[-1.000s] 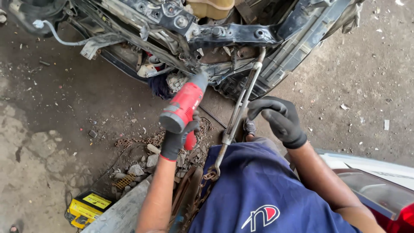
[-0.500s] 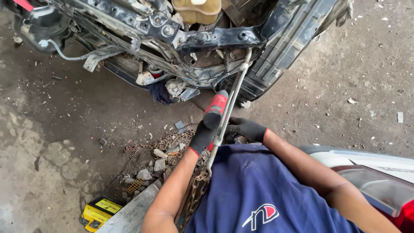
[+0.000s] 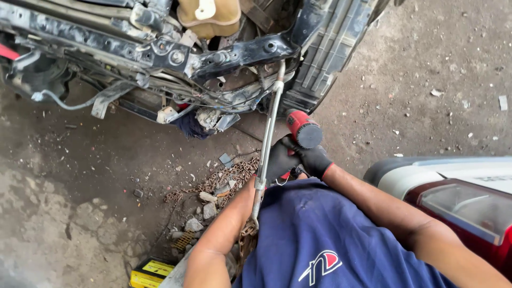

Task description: The person uses a red heat gun to apply heat to a metal frame on a vehicle while simultaneously holding a metal rod against the heated area. The person moves the heat gun and rod to different sections of the frame throughout the video.

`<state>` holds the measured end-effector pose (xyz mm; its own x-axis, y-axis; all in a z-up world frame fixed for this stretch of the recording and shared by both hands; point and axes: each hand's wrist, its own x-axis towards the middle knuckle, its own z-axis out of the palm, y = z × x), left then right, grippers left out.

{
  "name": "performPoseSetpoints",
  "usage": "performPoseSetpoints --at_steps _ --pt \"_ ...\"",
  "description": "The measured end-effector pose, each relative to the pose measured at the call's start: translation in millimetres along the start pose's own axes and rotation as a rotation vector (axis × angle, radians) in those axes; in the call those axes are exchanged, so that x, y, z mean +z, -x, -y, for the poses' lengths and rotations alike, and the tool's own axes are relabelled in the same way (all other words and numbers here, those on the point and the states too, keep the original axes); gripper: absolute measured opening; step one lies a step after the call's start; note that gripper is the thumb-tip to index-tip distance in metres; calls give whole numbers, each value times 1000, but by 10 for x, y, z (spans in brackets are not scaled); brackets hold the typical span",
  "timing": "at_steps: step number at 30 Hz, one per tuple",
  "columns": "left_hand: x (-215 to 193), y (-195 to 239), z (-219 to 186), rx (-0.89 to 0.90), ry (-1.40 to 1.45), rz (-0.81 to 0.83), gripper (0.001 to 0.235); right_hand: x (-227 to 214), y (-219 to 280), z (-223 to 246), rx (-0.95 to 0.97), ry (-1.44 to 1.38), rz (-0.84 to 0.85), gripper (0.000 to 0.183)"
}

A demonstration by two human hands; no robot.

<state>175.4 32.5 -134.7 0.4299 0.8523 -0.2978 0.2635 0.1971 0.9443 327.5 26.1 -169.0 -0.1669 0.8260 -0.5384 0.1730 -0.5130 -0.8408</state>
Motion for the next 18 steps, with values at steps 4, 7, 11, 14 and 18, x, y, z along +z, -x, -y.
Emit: performPoseSetpoints --at_steps 4,7,11,14,18 --pt "47 -104 -151 48 -122 110 38 -101 42 -192 -125 -291 -81 37" --pt "-18 -83 -430 144 -176 175 45 -290 163 -109 -50 -684 -22 28" --pt "-294 0 -441 -47 93 68 52 -642 379 62 38 -885 -16 41" --pt "-601 125 -407 -182 399 -55 58 -952 493 126 -121 -835 22 52" --pt "-746 316 -1293 -236 523 -226 71 -1301 674 421 -321 -689 151 60"
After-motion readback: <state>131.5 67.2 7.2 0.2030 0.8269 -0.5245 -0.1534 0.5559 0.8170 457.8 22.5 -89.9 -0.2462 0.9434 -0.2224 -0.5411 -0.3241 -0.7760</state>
